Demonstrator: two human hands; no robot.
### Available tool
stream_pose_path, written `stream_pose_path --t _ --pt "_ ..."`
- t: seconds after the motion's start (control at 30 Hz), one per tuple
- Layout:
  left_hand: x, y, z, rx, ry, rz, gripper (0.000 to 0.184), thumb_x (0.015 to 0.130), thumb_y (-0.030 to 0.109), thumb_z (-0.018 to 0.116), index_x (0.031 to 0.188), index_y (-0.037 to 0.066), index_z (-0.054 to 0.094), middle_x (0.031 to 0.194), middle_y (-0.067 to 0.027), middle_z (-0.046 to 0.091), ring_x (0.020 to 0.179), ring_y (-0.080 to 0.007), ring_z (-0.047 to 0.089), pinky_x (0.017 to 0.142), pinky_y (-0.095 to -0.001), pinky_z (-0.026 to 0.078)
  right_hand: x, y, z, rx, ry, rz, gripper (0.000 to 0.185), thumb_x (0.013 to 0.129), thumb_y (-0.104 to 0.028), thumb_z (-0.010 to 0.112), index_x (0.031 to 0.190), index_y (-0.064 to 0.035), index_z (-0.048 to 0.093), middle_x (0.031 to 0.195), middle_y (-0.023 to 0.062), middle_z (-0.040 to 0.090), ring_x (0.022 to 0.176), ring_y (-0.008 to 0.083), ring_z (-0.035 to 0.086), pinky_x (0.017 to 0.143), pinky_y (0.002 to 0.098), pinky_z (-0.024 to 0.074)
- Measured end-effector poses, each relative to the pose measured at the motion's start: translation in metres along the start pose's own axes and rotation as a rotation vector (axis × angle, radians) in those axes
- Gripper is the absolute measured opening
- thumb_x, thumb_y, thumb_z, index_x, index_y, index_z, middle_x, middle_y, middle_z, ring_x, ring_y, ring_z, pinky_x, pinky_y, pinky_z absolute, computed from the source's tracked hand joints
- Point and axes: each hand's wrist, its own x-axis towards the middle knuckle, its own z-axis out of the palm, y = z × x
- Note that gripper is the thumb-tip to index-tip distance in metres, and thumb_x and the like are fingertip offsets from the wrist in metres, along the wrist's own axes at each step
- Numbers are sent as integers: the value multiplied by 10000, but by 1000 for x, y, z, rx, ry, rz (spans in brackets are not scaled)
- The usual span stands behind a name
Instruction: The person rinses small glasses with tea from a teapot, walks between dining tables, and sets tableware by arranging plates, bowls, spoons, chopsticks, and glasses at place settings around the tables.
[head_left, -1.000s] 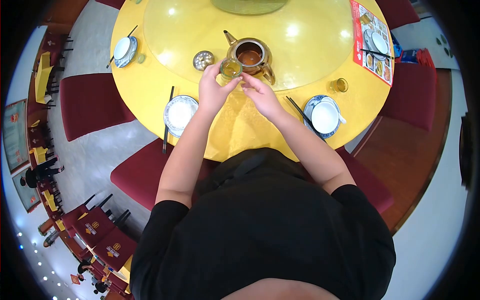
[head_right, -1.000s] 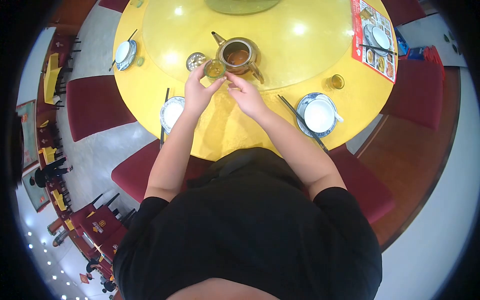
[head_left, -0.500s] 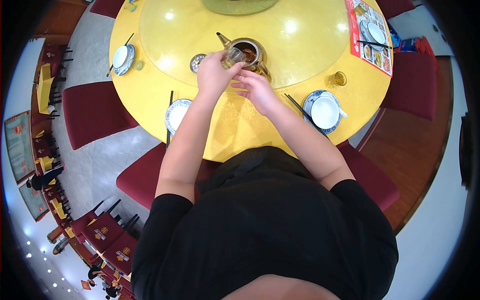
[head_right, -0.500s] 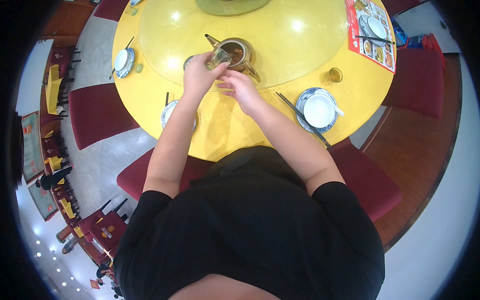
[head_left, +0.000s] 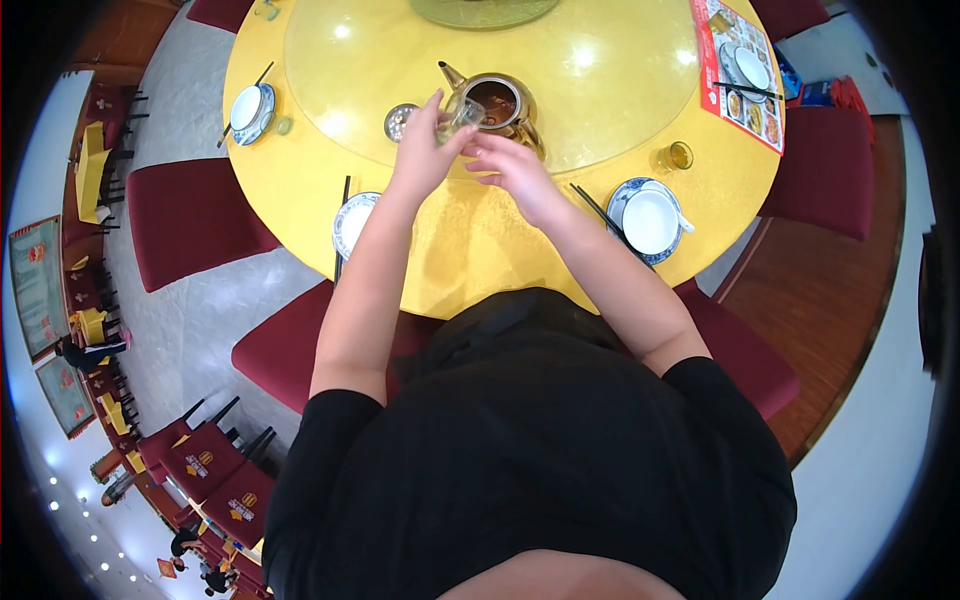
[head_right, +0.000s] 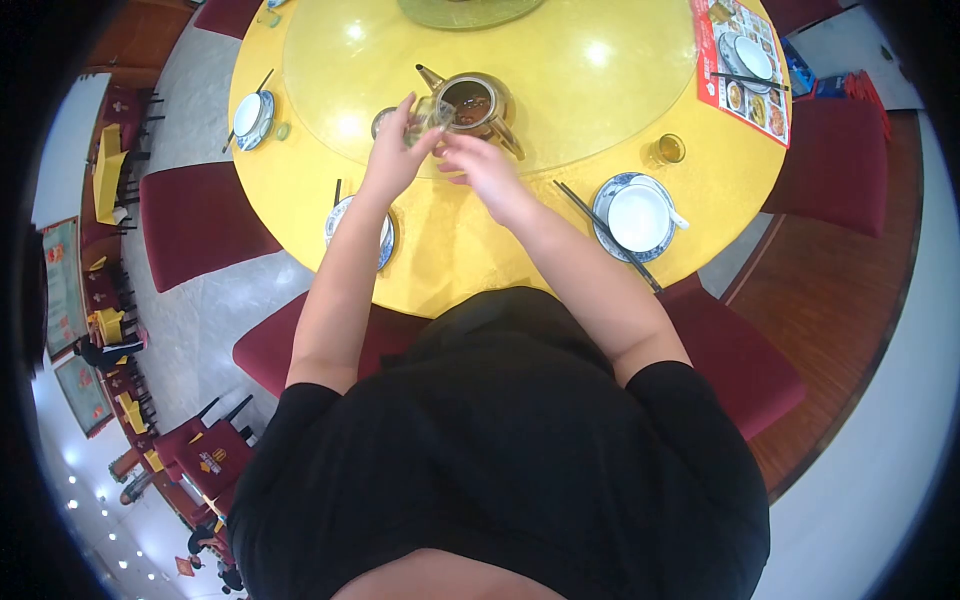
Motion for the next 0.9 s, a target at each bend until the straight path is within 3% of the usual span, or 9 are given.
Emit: stream_pose_path --t 0.07,0.1,0.2,0.3,0.4,0.53,0.73,0.83,0.9 --pt "-21 -10 -4 -76 -11 92 697 793 220 785 1365 -3 453 1107 -187 587 1051 -277 599 904 -370 485 0 16 -2 -342 -54 -170 465 937 -187 569 1357 3 505 1196 120 638 1052 215 619 911 334 476" --pt "-33 -15 -5 -114 -17 138 723 783 197 792 1369 -21 429 1110 -194 579 1046 -284 593 898 -373 484 -3 22 -3 -413 -75 -139 463 933 -184 575 1352 2 510 1189 125 641 1047 212 623 908 328 479" --pt "-71 -46 0 -372 6 -19 686 737 154 820 1300 -23 471 1115 -179 573 1076 -275 586 903 -374 483 -13 36 -2 -623 -139 17 441 922 -177 585 1334 -24 542 1179 142 655 1069 215 636 924 323 490" --pt "-102 -65 1 -149 47 -125 633 697 147 833 1228 -4 524 1118 -177 587 1108 -295 574 910 -388 486 -34 50 -8 -707 -147 9 413 923 -174 576 1306 -19 564 1200 150 653 1106 235 630 946 331 489" --pt "-107 -73 3 145 -69 -130 594 676 175 832 1186 25 567 1134 -161 606 1159 -306 543 973 -419 441 -56 77 -40 -627 -113 68 376 924 -190 572 1260 -23 598 1203 159 653 1125 248 626 956 343 489" --pt "-106 -85 11 429 -10 -65 581 685 266 816 1186 72 595 1157 -131 622 1228 -299 486 1072 -462 301 -101 83 -73 -670 50 171 331 924 -180 565 1206 -15 623 1188 154 659 1109 244 632 950 340 489" --pt "-101 -89 4 523 -23 -23 687 702 305 806 1281 56 533 1274 -155 550 1272 -328 432 1066 -487 298 -176 75 -84 -674 364 187 301 929 -176 556 1181 -30 635 1103 140 683 1044 225 648 908 327 501" --pt "-115 -74 14 451 214 102 693 726 293 795 1310 66 499 1304 -172 497 1234 -361 443 1025 -500 321 -215 57 -72 -707 489 110 294 934 -174 561 1179 -31 634 1095 123 682 989 207 650 878 329 507" --pt "-115 -76 8 348 210 251 617 754 267 768 1281 64 520 1312 -184 478 1222 -368 443 1014 -502 322 -222 45 -52 -674 570 21 270 937 -124 562 1174 -15 629 1093 100 673 951 171 635 858 309 504"
